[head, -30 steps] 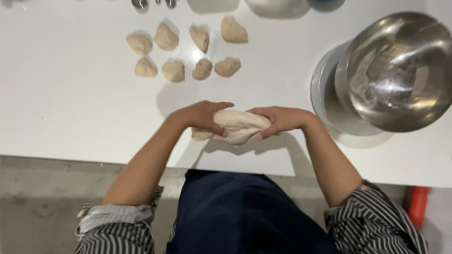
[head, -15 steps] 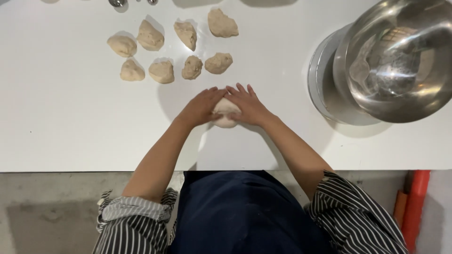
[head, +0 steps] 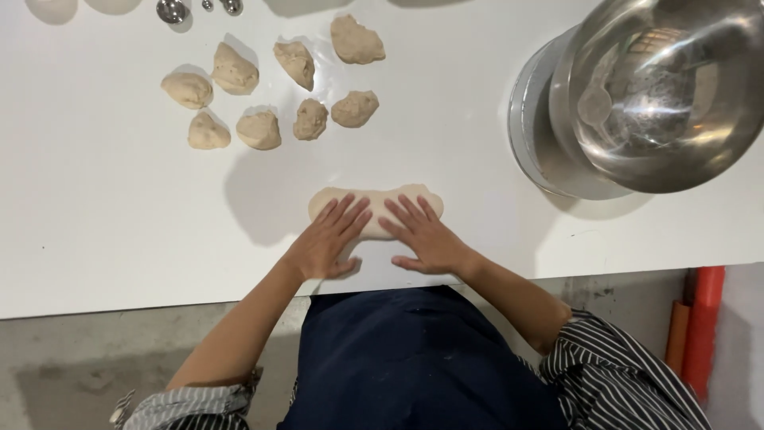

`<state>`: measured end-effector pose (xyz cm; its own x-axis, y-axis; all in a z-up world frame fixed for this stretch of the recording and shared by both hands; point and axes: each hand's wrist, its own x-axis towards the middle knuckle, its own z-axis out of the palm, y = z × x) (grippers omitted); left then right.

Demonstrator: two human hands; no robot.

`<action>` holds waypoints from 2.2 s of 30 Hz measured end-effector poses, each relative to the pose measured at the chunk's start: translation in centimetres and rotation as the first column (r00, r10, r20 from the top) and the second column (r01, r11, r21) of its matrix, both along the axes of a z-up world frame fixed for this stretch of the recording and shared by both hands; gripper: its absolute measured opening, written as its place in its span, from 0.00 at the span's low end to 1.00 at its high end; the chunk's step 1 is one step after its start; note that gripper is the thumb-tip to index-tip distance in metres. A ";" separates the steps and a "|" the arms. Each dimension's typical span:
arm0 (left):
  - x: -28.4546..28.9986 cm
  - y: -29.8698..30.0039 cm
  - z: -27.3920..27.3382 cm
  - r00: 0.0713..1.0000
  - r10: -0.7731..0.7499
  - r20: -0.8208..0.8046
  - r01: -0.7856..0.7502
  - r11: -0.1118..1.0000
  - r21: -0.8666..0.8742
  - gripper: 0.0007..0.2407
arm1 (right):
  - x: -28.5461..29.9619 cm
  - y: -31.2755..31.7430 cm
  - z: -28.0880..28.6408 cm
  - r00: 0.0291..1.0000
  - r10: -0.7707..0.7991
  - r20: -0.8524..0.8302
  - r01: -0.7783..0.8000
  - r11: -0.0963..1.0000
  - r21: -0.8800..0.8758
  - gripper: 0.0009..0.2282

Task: Dividing a large piece of dough into smaller portions and weighing them on a scale.

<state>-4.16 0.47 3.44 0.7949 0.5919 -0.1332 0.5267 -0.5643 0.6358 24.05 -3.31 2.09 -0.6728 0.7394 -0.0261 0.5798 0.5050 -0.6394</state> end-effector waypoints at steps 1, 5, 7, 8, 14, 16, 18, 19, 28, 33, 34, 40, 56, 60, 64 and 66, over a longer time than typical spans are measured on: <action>-0.4 -1.5 -0.9 1.000 -0.004 0.003 0.004 1.000 0.001 0.37 | 0.4 -1.1 -0.8 1.000 -0.004 0.003 0.004 1.000 0.001 0.34; -1.1 -4.7 -3.5 0.995 -0.057 -0.076 0.068 0.988 0.141 0.34 | 1.2 -3.0 -1.6 0.971 0.102 0.218 -0.144 0.972 0.186 0.33; -1.4 -5.0 -3.5 0.998 -0.021 -0.058 0.035 0.969 0.244 0.33 | 0.8 -3.0 -1.7 0.961 0.107 0.256 -0.172 0.955 0.244 0.33; -1.2 -4.4 -2.9 0.997 0.010 -0.081 0.013 0.961 0.276 0.30 | 0.7 -2.7 -1.9 0.984 0.038 0.176 -0.080 0.969 0.233 0.29; 2.6 1.5 1.1 0.995 0.097 -0.003 -0.095 0.982 0.165 0.39 | -1.5 3.4 3.1 0.961 -0.222 0.164 0.203 0.971 0.127 0.39; 2.5 1.0 -0.1 0.994 0.067 -0.083 -0.061 0.995 0.077 0.43 | -1.1 2.6 1.8 0.957 -0.215 0.193 0.216 0.976 0.016 0.40; 1.7 -0.3 -1.6 0.963 0.186 -0.194 -0.171 0.981 0.093 0.37 | -0.7 1.0 -0.6 0.974 -0.185 0.127 0.166 0.975 0.148 0.32; 1.3 -1.4 -3.4 0.964 0.182 -0.191 -0.165 0.981 0.102 0.37 | -0.1 -0.1 -2.0 0.973 -0.192 0.126 0.171 0.973 0.157 0.32; 1.8 -0.2 -1.6 0.889 0.395 -0.229 -0.367 0.917 0.158 0.38 | 1.5 1.0 -2.4 0.969 -0.239 0.055 0.231 0.965 0.127 0.31; 1.1 0.0 0.7 0.946 0.291 -0.143 -0.207 0.882 0.423 0.46 | 4.2 2.5 1.9 0.937 -0.349 0.002 0.349 0.936 -0.034 0.33; 0.9 -0.2 1.2 0.945 0.294 -0.144 -0.210 0.882 0.422 0.46 | 5.8 1.8 2.1 0.938 -0.346 0.002 0.346 0.938 -0.035 0.33; -1.3 -1.2 -1.5 0.960 0.270 -0.068 -0.264 0.961 0.084 0.42 | 12.6 -3.2 -0.1 0.620 -0.710 0.333 0.766 0.639 -0.064 0.25; 1.2 -0.4 3.0 0.730 0.303 -0.612 -0.449 0.888 -0.097 0.43 | 14.7 -1.5 -6.3 0.347 -0.710 0.613 0.927 0.361 -0.106 0.50; 0.4 -0.9 -2.9 0.727 0.668 -0.160 -0.647 0.744 0.166 0.39 | 15.1 -1.4 -5.1 0.387 -0.681 0.621 0.907 0.404 -0.122 0.43; -0.1 -0.8 -3.4 0.673 0.736 0.079 -0.688 0.661 -0.298 0.24 | 12.4 -2.4 -2.5 0.550 -0.681 0.484 0.817 0.558 -0.144 0.25; 0.4 -0.4 -1.8 0.574 0.818 -0.027 -0.659 0.443 -0.607 0.18 | 7.5 -2.2 2.0 0.624 -0.740 0.252 0.743 0.462 -0.484 0.24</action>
